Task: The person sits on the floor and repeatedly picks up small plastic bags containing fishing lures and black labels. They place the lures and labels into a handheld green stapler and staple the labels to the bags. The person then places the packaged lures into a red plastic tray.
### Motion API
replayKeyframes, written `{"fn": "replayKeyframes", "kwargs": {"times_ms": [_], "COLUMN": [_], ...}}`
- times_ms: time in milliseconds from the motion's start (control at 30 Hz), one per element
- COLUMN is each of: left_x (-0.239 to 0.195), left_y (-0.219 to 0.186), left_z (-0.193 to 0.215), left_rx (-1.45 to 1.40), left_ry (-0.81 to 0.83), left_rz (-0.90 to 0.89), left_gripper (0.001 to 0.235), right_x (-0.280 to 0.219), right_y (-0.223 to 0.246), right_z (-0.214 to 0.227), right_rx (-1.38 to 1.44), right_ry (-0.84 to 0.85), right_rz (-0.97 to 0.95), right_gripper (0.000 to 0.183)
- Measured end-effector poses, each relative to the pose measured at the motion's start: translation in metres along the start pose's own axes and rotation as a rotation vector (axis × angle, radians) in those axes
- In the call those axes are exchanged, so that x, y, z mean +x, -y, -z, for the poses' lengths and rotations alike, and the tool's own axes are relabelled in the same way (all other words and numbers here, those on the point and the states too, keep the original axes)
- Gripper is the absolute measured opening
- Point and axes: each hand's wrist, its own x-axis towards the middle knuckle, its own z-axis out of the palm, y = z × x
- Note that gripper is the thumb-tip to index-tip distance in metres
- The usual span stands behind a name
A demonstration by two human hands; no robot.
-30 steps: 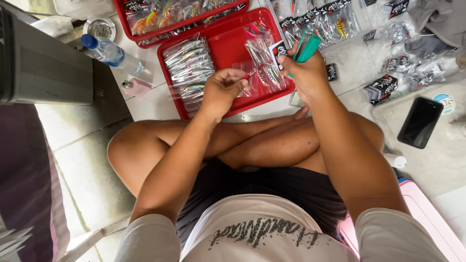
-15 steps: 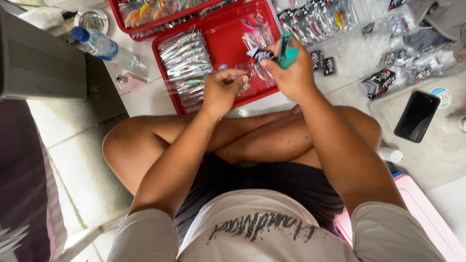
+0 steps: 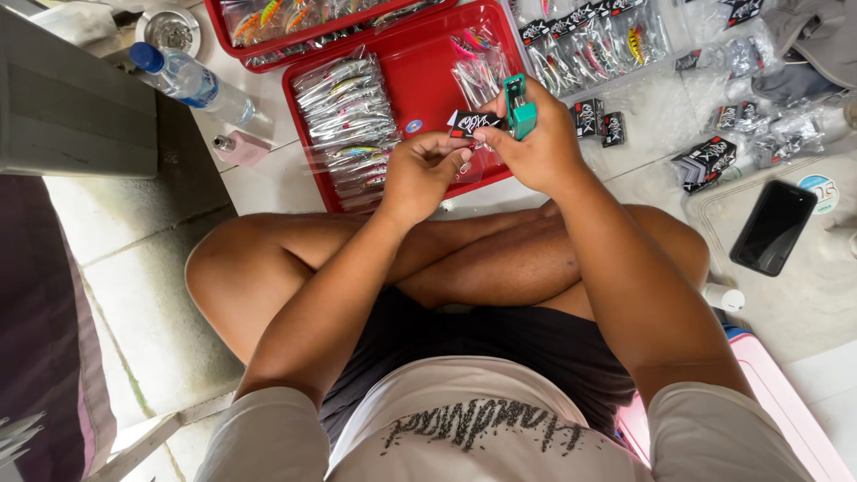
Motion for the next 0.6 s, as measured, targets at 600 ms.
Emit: {"fn": "replayKeyframes", "kwargs": {"times_ms": [600], "left_x": [0.004], "left_y": [-0.008], "left_z": [0.009], "left_rx": [-0.223], "left_ry": [-0.153], "left_rz": [-0.077], "left_gripper": [0.009], "right_x": [-0.004], "right_y": [-0.02], "right_z": [-0.031], "right_rx": [-0.058], "right_ry": [0.036], "right_rz": [-0.132], "right_gripper": [0.043]}}
